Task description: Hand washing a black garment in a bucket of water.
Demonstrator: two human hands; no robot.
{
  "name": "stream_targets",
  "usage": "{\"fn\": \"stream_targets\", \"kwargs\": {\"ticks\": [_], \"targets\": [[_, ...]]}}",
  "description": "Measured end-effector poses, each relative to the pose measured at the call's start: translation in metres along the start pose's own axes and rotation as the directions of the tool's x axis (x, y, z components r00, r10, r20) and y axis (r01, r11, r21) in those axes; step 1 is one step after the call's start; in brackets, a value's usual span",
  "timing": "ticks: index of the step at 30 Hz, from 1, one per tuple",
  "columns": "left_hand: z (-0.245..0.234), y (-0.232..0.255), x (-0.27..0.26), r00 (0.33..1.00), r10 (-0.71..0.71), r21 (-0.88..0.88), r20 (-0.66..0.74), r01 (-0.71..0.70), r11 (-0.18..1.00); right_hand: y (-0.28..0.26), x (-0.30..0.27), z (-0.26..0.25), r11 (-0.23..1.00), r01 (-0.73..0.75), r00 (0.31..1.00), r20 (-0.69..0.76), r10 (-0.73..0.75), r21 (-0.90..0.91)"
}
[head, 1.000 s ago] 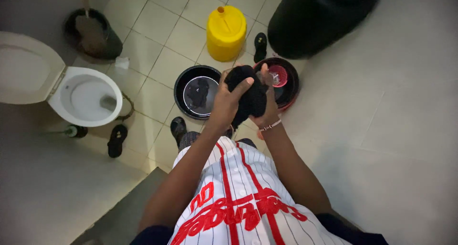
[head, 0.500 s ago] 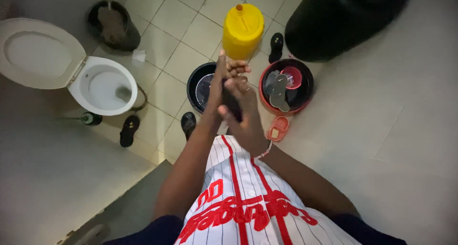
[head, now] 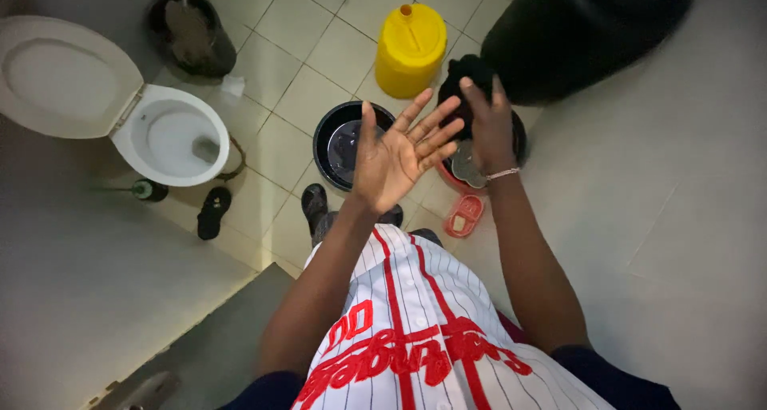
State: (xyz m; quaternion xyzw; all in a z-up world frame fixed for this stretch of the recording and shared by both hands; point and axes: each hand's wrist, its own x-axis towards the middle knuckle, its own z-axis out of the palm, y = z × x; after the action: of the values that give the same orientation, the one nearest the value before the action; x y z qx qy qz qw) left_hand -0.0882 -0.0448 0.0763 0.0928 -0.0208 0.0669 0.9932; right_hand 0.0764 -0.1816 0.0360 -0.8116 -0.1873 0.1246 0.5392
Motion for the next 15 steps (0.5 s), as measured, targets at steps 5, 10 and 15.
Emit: {"fn": "stream_targets", "kwargs": {"ticks": [5,10,15], "targets": [[-0.056,0.004,0.014,0.987,0.150,0.303,-0.051,-0.127,0.944,-0.036,-0.019,-0.010,0.413,-0.373,0.925,0.297,0.238,0.831],[-0.094,-0.021,0.031,0.950,0.257,0.589,-0.180,-0.106,0.801,-0.057,-0.052,-0.001,0.236,-0.427,0.904,0.409,0.126,0.873],[-0.105,-0.050,0.027,0.933,0.341,0.799,0.115,-0.291,0.526,0.026,-0.069,0.023,0.781,0.524,0.847,0.106,-0.522,-0.340]]}}
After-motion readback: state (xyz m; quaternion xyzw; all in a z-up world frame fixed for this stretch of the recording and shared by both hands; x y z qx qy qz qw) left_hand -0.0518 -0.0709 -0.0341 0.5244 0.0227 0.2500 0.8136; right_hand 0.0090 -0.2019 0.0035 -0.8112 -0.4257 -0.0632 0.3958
